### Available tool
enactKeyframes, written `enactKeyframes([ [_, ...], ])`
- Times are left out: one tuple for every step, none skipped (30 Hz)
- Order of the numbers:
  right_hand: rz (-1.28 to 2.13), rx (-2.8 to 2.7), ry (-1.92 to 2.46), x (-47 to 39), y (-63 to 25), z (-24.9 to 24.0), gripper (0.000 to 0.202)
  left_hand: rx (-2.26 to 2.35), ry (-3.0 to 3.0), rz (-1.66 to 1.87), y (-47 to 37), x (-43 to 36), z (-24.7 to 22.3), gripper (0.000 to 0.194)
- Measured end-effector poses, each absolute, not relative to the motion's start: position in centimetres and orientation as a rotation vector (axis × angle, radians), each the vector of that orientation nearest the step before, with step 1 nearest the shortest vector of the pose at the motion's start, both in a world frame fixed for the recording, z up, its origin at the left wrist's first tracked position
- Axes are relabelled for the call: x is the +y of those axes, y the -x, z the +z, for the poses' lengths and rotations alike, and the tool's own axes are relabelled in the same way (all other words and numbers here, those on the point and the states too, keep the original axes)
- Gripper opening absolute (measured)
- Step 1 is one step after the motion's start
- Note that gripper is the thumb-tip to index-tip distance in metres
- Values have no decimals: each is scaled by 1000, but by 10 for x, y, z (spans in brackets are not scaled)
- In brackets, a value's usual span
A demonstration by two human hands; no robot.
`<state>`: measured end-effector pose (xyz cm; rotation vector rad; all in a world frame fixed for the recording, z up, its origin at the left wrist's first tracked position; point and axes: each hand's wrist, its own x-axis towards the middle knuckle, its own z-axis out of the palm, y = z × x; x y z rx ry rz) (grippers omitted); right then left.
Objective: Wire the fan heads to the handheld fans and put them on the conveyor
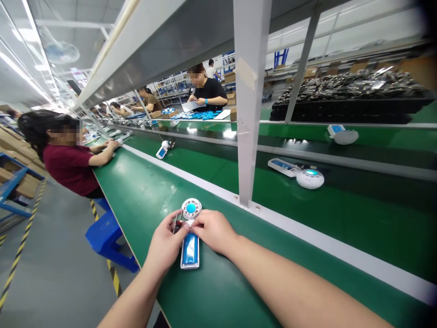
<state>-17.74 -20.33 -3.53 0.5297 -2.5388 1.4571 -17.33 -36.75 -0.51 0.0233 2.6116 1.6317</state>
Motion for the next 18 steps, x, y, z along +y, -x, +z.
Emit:
enactKeyframes([
  [1444,-2537,-524,-204,177,-35,11,2596,-14,1658,173,-367,-7,59],
  [1433,-2535,-524,-204,177,-36,12,2594,-12,1668,173,-368,-9,60],
  [1423,-2534,-528,-204,177,-36,12,2611,-14,1666,173,-367,-9,59],
  [1415,-2532,-536,-204,177,-36,13,2632,-17,1654,173,-367,-9,58],
  [1410,-2529,-544,-204,177,-36,13,2640,-15,1642,173,-367,-8,56],
  [1407,-2526,-549,-204,177,-35,14,2632,-5,1638,173,-366,-7,55],
  [1408,-2521,-550,-204,176,-35,14,2611,7,1644,173,-365,-7,55],
  [1414,-2516,-548,-204,176,-35,14,2586,17,1657,174,-364,-6,55],
  [1424,-2509,-543,-203,176,-35,13,2566,21,1672,174,-363,-6,55],
  [1438,-2503,-536,-203,175,-35,12,2550,20,1691,174,-363,-7,55],
  [1453,-2497,-527,-202,175,-35,11,2541,20,1712,175,-362,-8,55],
  [1468,-2492,-517,-202,175,-35,10,2539,19,1728,175,-362,-9,55],
  [1481,-2488,-505,-201,175,-35,9,2544,20,1735,176,-362,-11,55],
  [1491,-2484,-489,-201,175,-35,9,2553,18,1736,176,-363,-12,56],
  [1498,-2480,-470,-201,174,-35,8,2565,6,1730,177,-363,-13,56],
  [1503,-2477,-449,-201,174,-35,8,2577,-19,1717,177,-363,-15,55],
  [1506,-2474,-426,-201,174,-35,7,2597,-61,1696,177,-364,-16,54],
  [1509,-2471,-400,-201,174,-34,7,2638,-127,1659,176,-364,-16,50],
])
